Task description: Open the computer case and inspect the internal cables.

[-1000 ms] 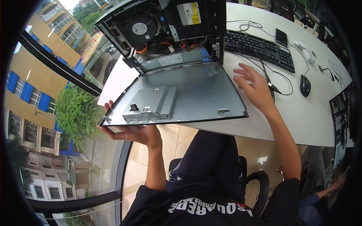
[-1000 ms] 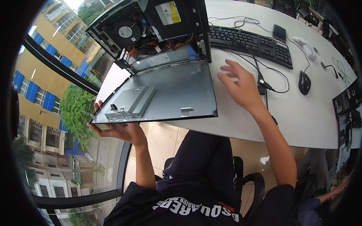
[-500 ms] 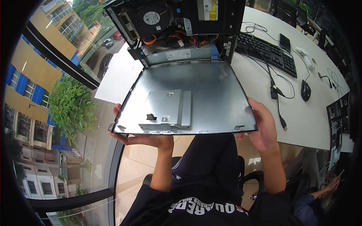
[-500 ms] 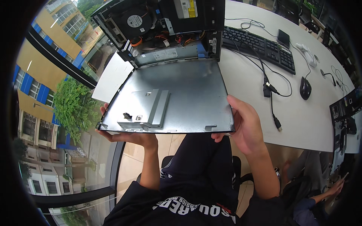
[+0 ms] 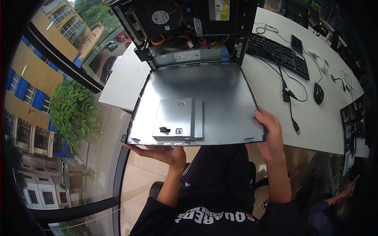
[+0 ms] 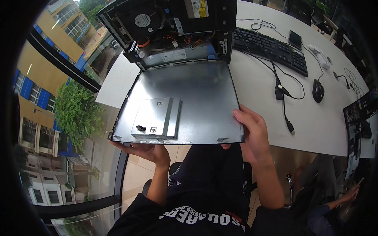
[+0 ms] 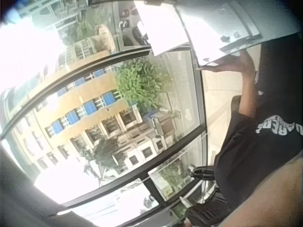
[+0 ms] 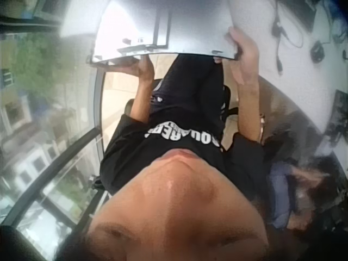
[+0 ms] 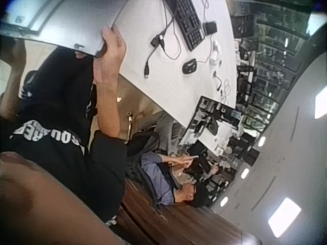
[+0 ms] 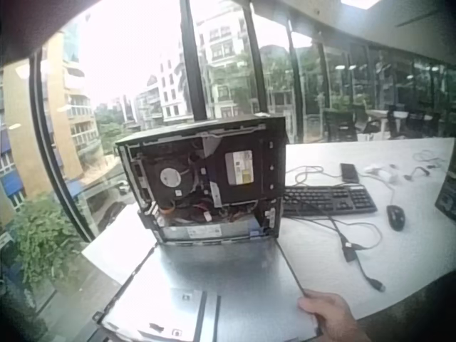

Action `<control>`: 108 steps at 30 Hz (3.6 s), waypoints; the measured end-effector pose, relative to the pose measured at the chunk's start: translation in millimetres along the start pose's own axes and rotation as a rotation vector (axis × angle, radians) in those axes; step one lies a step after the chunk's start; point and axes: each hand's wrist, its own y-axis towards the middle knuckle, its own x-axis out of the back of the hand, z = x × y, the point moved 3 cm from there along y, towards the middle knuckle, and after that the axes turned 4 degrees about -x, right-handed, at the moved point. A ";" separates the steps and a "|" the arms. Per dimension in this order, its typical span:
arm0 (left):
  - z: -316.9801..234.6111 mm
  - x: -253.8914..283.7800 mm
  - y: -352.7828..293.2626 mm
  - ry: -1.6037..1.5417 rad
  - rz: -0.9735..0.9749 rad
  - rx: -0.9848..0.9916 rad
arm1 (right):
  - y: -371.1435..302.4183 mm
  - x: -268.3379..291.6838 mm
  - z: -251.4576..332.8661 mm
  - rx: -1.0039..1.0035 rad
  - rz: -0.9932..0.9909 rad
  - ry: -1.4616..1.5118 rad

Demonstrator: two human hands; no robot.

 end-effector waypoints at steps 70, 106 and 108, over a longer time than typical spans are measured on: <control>143.4 -176.0 242.5 -0.693 0.755 0.445 | 20.2 -31.3 23.7 -0.317 -0.221 -0.214; 220.4 -212.8 213.1 -0.679 0.441 0.407 | 182.3 37.2 9.2 -0.282 0.005 -0.406; 224.2 -213.7 212.5 -0.687 0.424 0.414 | 181.1 41.4 3.3 -0.265 -0.002 -0.417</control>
